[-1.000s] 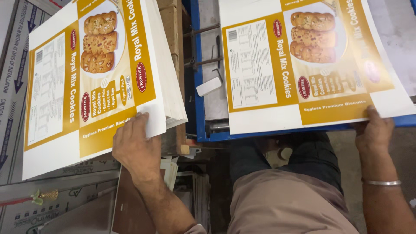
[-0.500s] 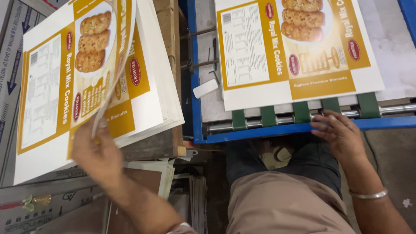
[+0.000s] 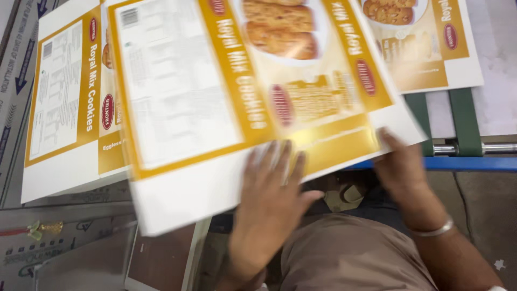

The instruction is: The person repeatedly picks up printed sheets from a stack on the left and places them onto a blue conveyor belt machine on the right. The sheets feature a 'Royal Mix Cookies' design. The person uses both hands to handle the sheets and guide them into the machine.

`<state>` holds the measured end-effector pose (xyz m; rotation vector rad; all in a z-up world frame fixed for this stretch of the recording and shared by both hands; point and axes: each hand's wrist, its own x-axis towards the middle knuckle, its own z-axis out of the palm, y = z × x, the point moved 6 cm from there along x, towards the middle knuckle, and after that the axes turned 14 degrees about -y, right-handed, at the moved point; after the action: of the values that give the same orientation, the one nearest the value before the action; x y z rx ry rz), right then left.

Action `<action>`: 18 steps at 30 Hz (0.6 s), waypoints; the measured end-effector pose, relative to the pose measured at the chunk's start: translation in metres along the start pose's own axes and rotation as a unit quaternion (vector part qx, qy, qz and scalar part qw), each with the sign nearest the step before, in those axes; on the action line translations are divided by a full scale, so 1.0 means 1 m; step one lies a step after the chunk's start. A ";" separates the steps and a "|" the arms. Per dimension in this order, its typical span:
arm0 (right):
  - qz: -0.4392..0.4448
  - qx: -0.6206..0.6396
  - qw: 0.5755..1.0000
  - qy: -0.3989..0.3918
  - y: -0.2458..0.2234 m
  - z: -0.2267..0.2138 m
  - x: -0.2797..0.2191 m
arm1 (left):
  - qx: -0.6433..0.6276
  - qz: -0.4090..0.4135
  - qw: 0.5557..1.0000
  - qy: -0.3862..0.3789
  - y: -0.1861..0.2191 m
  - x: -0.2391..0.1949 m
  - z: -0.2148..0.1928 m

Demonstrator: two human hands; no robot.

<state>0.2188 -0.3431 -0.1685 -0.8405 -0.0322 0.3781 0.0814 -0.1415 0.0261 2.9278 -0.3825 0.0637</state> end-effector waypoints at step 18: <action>-0.102 -0.160 0.971 0.146 -0.045 -0.273 -0.034 | 0.115 -0.215 0.962 0.126 -0.162 -0.043 -0.028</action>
<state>0.2492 -0.5788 -0.3143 -1.1944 0.0953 0.0511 0.0815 0.0283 0.0212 3.0981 0.3228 0.4392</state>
